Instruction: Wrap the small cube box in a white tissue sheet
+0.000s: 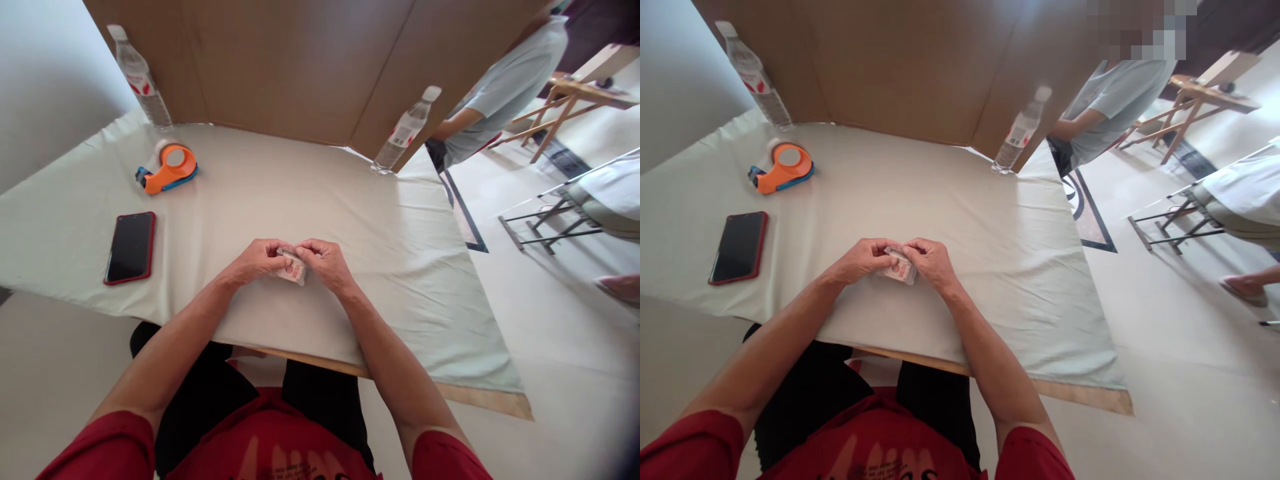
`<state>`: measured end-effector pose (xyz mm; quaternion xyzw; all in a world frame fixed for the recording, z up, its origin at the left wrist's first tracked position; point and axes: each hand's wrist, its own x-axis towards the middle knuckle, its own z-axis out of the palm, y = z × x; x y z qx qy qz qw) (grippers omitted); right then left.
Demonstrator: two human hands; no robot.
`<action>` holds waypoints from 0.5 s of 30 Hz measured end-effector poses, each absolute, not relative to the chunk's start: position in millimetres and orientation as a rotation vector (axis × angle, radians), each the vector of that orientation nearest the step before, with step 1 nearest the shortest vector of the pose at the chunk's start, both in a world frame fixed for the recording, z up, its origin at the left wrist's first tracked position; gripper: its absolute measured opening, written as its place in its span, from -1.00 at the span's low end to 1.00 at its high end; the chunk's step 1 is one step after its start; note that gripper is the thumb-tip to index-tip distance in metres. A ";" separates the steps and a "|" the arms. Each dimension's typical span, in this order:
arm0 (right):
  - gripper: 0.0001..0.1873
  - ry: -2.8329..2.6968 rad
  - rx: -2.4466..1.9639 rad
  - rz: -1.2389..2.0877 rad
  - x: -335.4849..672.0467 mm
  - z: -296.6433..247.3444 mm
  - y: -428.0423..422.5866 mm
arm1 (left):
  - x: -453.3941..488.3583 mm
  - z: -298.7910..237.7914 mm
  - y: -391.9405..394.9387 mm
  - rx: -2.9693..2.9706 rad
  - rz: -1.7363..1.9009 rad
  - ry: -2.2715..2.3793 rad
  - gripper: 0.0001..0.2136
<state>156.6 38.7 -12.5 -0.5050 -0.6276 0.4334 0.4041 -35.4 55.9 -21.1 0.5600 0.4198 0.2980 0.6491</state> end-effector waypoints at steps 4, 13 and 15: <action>-0.78 -1.607 -1.290 1.047 154.8 -13.3 36.9 | -35.6 -19.7 54.6 1.303 0.682 0.975 -0.61; -0.78 -1.720 -1.243 1.117 160.6 -8.3 36.4 | -40.8 -21.4 57.3 1.358 0.643 0.960 -0.59; -0.79 -1.732 -1.226 1.125 161.2 -7.9 36.1 | -41.2 -20.8 56.9 1.347 0.643 0.951 -0.58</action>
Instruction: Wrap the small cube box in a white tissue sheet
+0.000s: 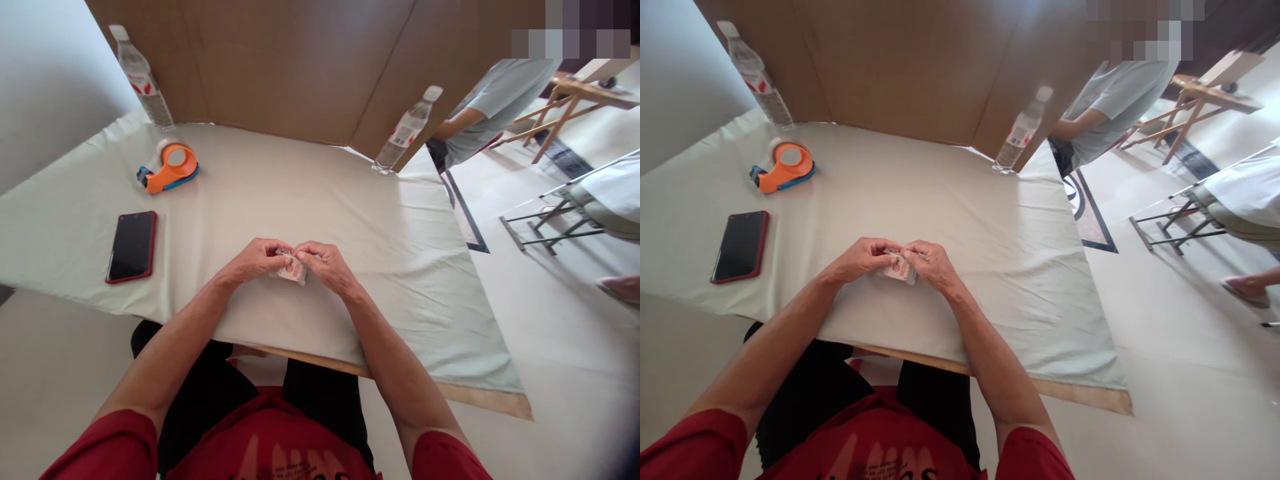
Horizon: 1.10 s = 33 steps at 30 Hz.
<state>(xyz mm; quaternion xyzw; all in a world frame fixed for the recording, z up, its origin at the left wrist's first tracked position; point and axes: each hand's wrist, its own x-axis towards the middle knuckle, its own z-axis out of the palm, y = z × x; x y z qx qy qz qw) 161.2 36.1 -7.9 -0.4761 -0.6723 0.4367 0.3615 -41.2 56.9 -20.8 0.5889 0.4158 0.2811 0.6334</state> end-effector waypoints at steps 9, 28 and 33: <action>-0.75 -1.534 -1.222 1.078 172.8 -10.5 36.8 | -42.3 -19.4 57.9 1.363 0.668 1.040 -0.51; -0.58 -1.616 -1.317 1.042 172.5 -26.0 45.5 | -50.0 -21.4 64.9 1.323 0.875 1.113 -0.42; -0.54 -1.319 -1.324 1.047 175.7 -41.6 52.5 | -56.3 -23.9 71.8 1.240 0.982 1.233 -0.43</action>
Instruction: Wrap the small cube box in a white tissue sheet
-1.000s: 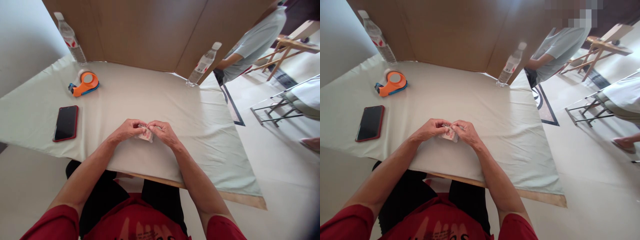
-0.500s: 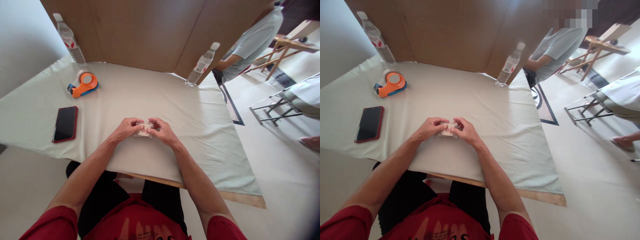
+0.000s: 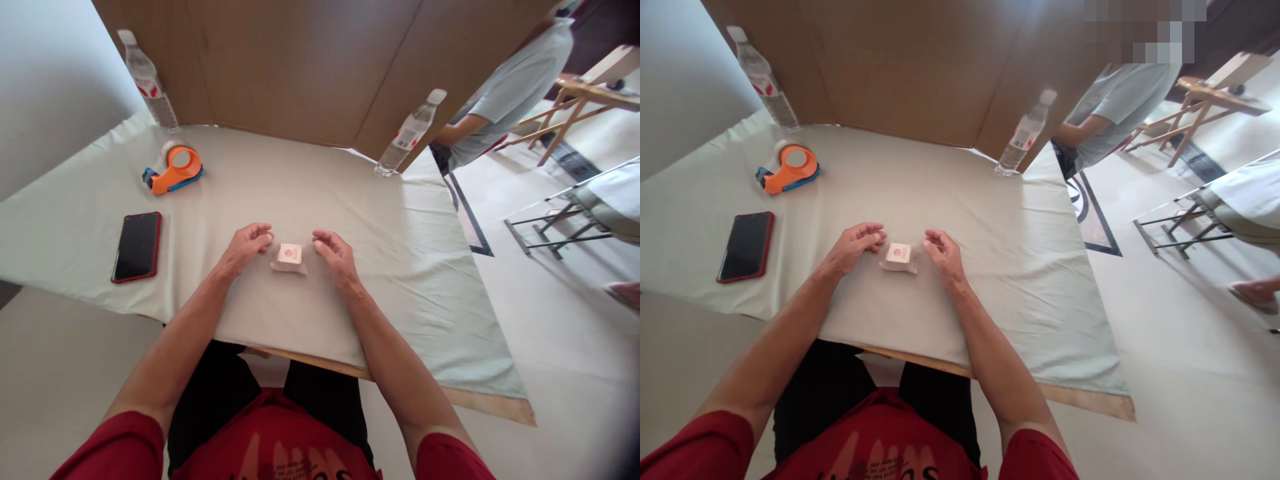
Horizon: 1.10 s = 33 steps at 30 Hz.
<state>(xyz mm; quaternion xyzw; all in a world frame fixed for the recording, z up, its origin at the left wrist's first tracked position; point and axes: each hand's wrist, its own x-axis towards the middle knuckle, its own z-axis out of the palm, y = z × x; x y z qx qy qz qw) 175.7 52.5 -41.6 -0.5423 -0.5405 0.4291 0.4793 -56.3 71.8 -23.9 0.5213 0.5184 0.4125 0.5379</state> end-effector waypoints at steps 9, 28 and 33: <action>-0.29 -1.442 -1.238 1.061 175.2 -49.9 54.8 | -57.2 -20.6 70.0 1.420 0.845 1.299 -0.34; -0.47 -1.913 -1.042 0.772 177.1 -29.3 37.7 | -50.9 -19.0 59.5 1.589 0.652 0.966 -0.20; -0.72 -1.915 -1.003 0.759 181.1 -26.4 40.2 | -51.1 -23.2 58.6 1.585 0.673 0.820 -0.23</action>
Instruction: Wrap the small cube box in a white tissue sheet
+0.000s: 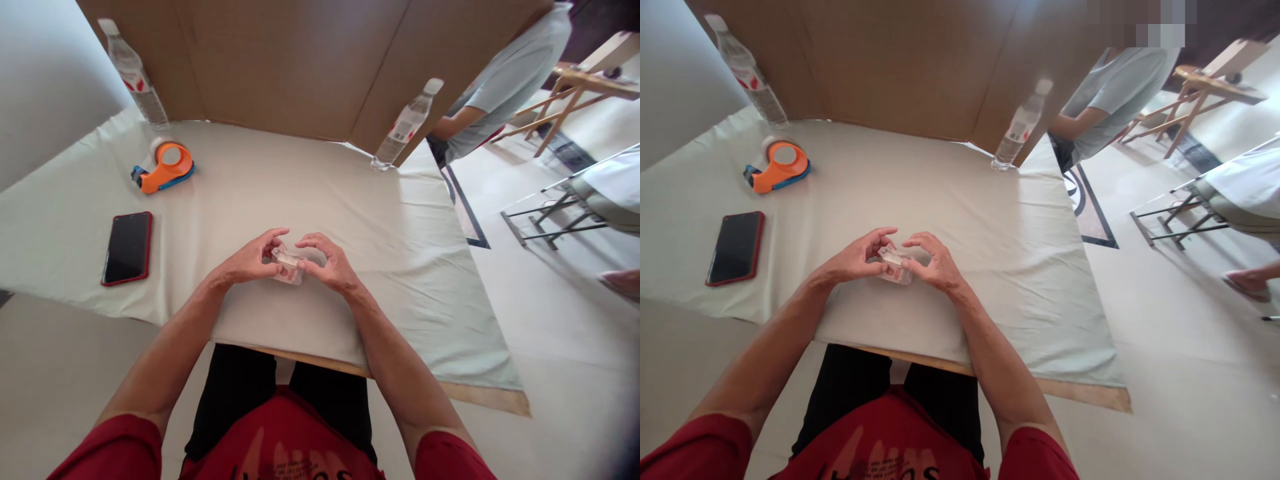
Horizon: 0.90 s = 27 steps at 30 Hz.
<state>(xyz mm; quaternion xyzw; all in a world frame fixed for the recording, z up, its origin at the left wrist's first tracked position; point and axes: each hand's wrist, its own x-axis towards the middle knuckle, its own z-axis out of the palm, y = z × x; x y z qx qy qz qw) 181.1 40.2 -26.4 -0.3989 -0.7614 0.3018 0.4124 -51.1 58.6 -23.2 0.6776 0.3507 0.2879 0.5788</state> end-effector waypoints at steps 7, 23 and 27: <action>-0.89 -1.891 -0.964 0.792 177.0 -29.7 40.0 | -49.0 -24.3 56.8 1.607 0.679 0.800 -0.22; -0.71 -1.676 -1.113 0.905 165.7 -23.4 33.6 | -48.4 -23.6 56.1 1.674 0.617 0.783 -0.22; -0.66 -1.459 -1.191 0.947 166.9 -24.7 37.0 | -47.2 -22.3 55.7 1.667 0.616 0.782 -0.20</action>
